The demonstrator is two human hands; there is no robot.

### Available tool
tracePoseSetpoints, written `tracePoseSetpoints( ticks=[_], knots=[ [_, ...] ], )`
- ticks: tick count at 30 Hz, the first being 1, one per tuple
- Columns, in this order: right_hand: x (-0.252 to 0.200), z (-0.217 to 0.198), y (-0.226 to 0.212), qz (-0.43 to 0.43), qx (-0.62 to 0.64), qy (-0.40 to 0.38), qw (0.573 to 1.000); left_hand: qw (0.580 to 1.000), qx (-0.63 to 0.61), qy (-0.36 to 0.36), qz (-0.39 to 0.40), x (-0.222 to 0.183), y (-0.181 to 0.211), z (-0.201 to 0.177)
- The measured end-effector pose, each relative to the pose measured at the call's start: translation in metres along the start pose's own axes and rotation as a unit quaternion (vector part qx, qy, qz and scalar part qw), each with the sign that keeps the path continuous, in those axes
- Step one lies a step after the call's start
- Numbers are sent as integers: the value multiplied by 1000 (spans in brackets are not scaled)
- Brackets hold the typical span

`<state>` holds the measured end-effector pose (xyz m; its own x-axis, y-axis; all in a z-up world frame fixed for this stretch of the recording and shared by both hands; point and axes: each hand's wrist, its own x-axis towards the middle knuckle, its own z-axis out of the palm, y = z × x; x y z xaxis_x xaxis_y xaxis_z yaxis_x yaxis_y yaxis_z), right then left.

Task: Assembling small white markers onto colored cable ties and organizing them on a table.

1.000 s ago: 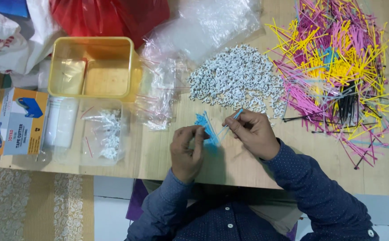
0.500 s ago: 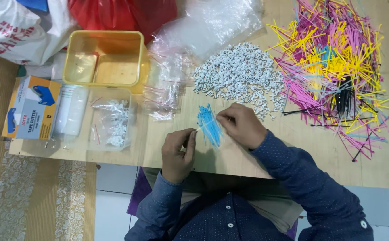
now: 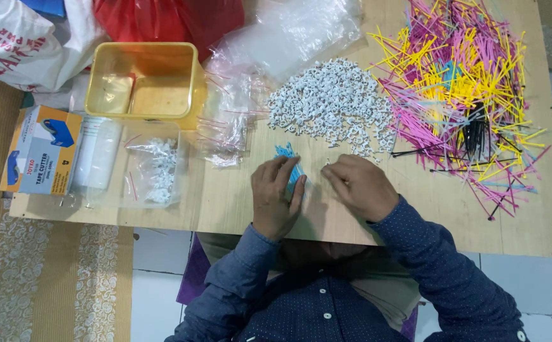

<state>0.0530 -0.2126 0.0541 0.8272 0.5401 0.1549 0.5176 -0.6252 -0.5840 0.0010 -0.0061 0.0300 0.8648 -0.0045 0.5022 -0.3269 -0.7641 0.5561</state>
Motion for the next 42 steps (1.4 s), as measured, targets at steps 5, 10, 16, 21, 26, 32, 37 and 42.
tracePoseSetpoints(
  ticks=[5, 10, 16, 21, 26, 32, 37, 42],
  knots=[
    [9, 6, 11, 89, 33, -23, 995, 985, 101, -41, -130, 2, 12, 19],
    [28, 29, 17, 143, 37, -36, 988, 968, 141, -113, -173, -1, 1, 33],
    [41, 39, 6, 221, -74, -110, 966, 956, 175, -155, -175, -11, -22, 38],
    [49, 42, -11, 220, -74, -113, 966, 965, 172, -139, -142, -13, -27, 35],
    [59, 43, -15, 198, -41, -95, 975, 962, 165, -155, -150, -12, -25, 32],
    [68, 55, -7, 172, -28, -82, 981, 959, 180, -161, -146, -14, -27, 34],
    [68, 60, 1, 157, -26, -59, 985, 961, 157, -168, -150, -12, -27, 32],
    [69, 54, 1, 173, 16, -30, 984, 963, 152, -163, -149, -12, -27, 33]
  ],
)
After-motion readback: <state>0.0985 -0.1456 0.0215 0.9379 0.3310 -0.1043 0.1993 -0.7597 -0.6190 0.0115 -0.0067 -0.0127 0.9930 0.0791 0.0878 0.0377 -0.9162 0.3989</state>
